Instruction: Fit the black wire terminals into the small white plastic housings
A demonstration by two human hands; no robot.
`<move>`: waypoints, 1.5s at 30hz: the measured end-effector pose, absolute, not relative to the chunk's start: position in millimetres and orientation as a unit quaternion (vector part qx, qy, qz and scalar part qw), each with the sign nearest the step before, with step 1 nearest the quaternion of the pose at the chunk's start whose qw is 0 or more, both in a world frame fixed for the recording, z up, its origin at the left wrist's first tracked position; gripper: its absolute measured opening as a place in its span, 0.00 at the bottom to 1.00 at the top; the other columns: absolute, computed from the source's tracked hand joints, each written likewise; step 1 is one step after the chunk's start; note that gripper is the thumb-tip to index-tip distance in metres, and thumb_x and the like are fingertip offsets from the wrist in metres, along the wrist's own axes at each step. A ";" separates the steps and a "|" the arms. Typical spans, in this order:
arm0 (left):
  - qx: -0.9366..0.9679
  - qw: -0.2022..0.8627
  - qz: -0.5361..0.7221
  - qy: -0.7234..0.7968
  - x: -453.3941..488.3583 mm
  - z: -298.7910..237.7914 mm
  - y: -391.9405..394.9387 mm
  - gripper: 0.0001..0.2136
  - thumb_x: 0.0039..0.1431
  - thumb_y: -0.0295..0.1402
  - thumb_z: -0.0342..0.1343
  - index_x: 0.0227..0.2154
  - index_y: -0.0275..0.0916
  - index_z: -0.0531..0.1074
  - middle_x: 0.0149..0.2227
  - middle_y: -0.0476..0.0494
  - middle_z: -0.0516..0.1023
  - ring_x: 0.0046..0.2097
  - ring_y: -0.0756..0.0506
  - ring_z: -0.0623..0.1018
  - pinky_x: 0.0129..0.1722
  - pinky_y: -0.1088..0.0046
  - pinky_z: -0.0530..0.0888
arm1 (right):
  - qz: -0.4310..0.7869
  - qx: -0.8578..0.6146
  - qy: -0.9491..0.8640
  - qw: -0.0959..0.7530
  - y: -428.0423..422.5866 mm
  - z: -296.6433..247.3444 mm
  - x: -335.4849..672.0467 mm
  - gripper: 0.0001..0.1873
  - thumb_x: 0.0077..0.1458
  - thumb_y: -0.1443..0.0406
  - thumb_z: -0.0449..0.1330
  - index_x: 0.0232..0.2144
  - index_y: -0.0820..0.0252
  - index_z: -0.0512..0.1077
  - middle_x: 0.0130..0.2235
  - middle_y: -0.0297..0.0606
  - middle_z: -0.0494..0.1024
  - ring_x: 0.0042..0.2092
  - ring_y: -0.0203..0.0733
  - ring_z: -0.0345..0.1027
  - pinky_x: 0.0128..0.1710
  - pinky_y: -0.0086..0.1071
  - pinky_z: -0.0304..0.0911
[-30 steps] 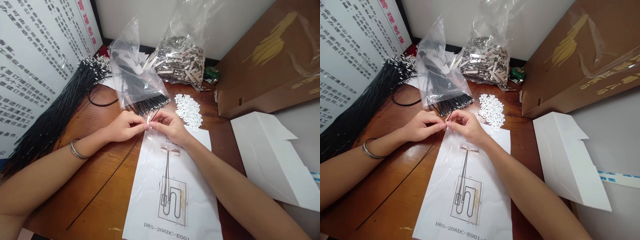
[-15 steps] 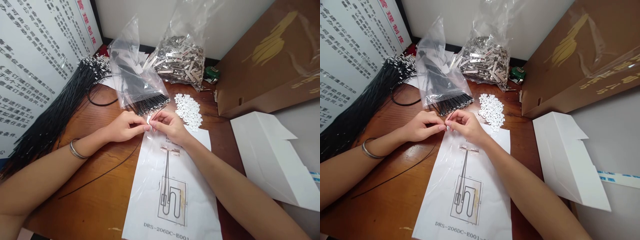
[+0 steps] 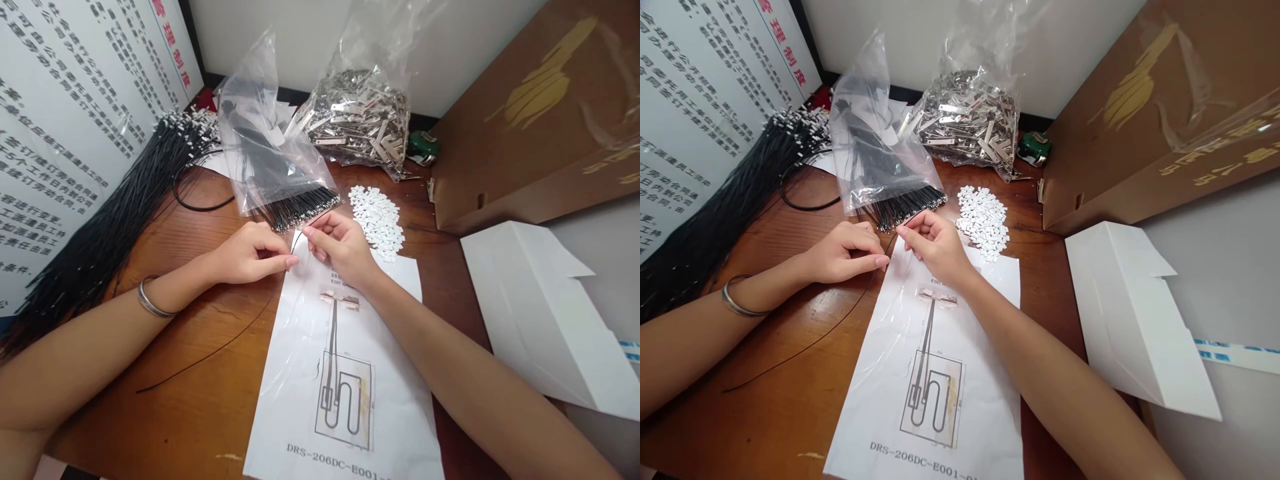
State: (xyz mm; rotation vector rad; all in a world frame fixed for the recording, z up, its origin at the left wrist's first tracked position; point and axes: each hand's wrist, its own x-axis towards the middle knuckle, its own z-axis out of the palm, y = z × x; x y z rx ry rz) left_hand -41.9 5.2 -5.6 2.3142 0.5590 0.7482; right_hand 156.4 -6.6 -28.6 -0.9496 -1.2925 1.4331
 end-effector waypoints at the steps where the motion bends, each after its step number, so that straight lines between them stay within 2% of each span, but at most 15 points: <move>1: 0.880 0.322 0.280 0.209 -41.9 -5.9 5.5 0.16 0.63 0.36 0.54 0.21 0.35 0.76 0.19 0.46 0.76 0.22 0.53 0.69 0.26 0.75 0.64 | 0.584 -0.391 -0.527 0.478 -6.8 -28.4 156.0 0.14 0.50 0.57 0.68 0.27 0.59 0.68 0.20 0.27 0.70 0.18 0.26 0.56 0.17 0.26 0.50; 9: 0.882 0.326 0.277 0.197 -41.0 -7.4 5.9 0.15 0.62 0.35 0.56 0.21 0.35 0.77 0.16 0.48 0.74 0.19 0.54 0.66 0.26 0.73 0.63 | 0.567 -0.408 -0.520 0.492 -7.8 -26.7 153.5 0.12 0.50 0.60 0.67 0.26 0.60 0.68 0.20 0.27 0.71 0.18 0.26 0.57 0.16 0.26 0.49; 14: 0.883 0.307 0.258 0.245 -42.0 -6.4 4.8 0.11 0.60 0.35 0.57 0.26 0.36 0.78 0.20 0.48 0.77 0.22 0.53 0.68 0.30 0.73 0.64 | 0.572 -0.404 -0.514 0.496 -6.8 -26.0 153.9 0.13 0.50 0.60 0.67 0.27 0.60 0.68 0.19 0.27 0.71 0.17 0.26 0.57 0.16 0.26 0.49; 20: 0.882 0.300 0.241 0.271 -42.7 -5.8 4.8 0.13 0.63 0.35 0.52 0.29 0.37 0.79 0.23 0.49 0.79 0.24 0.52 0.69 0.35 0.70 0.63 | 0.580 -0.399 -0.498 0.506 -6.3 -26.7 153.6 0.13 0.50 0.59 0.67 0.27 0.59 0.68 0.19 0.27 0.71 0.17 0.26 0.56 0.16 0.26 0.48; 26: 0.890 0.293 0.234 0.259 -42.3 -6.2 4.9 0.18 0.63 0.38 0.53 0.19 0.36 0.73 0.18 0.52 0.73 0.23 0.53 0.67 0.35 0.70 0.61 | 0.594 -0.387 -0.463 0.532 -4.6 -28.6 153.1 0.13 0.49 0.59 0.68 0.27 0.58 0.67 0.20 0.26 0.72 0.16 0.26 0.56 0.16 0.26 0.47; 32: 0.893 0.312 0.242 0.219 -41.9 -5.5 5.9 0.18 0.62 0.36 0.55 0.16 0.36 0.69 0.15 0.53 0.68 0.20 0.54 0.63 0.32 0.71 0.61 | 0.588 -0.394 -0.454 0.541 -3.5 -29.7 152.0 0.15 0.48 0.58 0.69 0.27 0.58 0.67 0.19 0.26 0.71 0.16 0.26 0.55 0.16 0.26 0.47; 37: 0.871 0.366 0.256 0.203 -42.2 -3.6 7.2 0.18 0.64 0.33 0.52 0.18 0.36 0.72 0.17 0.49 0.72 0.21 0.53 0.67 0.29 0.73 0.64 | 0.585 -0.397 -0.456 0.541 -3.1 -30.6 152.2 0.15 0.48 0.58 0.69 0.27 0.58 0.67 0.20 0.26 0.72 0.16 0.26 0.55 0.16 0.26 0.48; 41: 0.850 0.408 0.256 0.211 -43.5 -2.4 7.6 0.20 0.65 0.35 0.50 0.18 0.37 0.71 0.17 0.47 0.73 0.22 0.52 0.69 0.28 0.74 0.64 | 0.582 -0.403 -0.460 0.537 -2.9 -31.0 152.9 0.16 0.49 0.57 0.69 0.28 0.58 0.67 0.20 0.26 0.71 0.16 0.26 0.55 0.16 0.26 0.49; 45: 0.857 0.396 0.244 0.222 -44.1 -3.0 7.2 0.19 0.65 0.37 0.50 0.20 0.37 0.73 0.18 0.47 0.74 0.23 0.51 0.69 0.31 0.72 0.65 | 0.574 -0.408 -0.473 0.530 -3.9 -29.3 152.2 0.15 0.49 0.57 0.68 0.28 0.58 0.67 0.20 0.26 0.71 0.16 0.26 0.55 0.16 0.27 0.48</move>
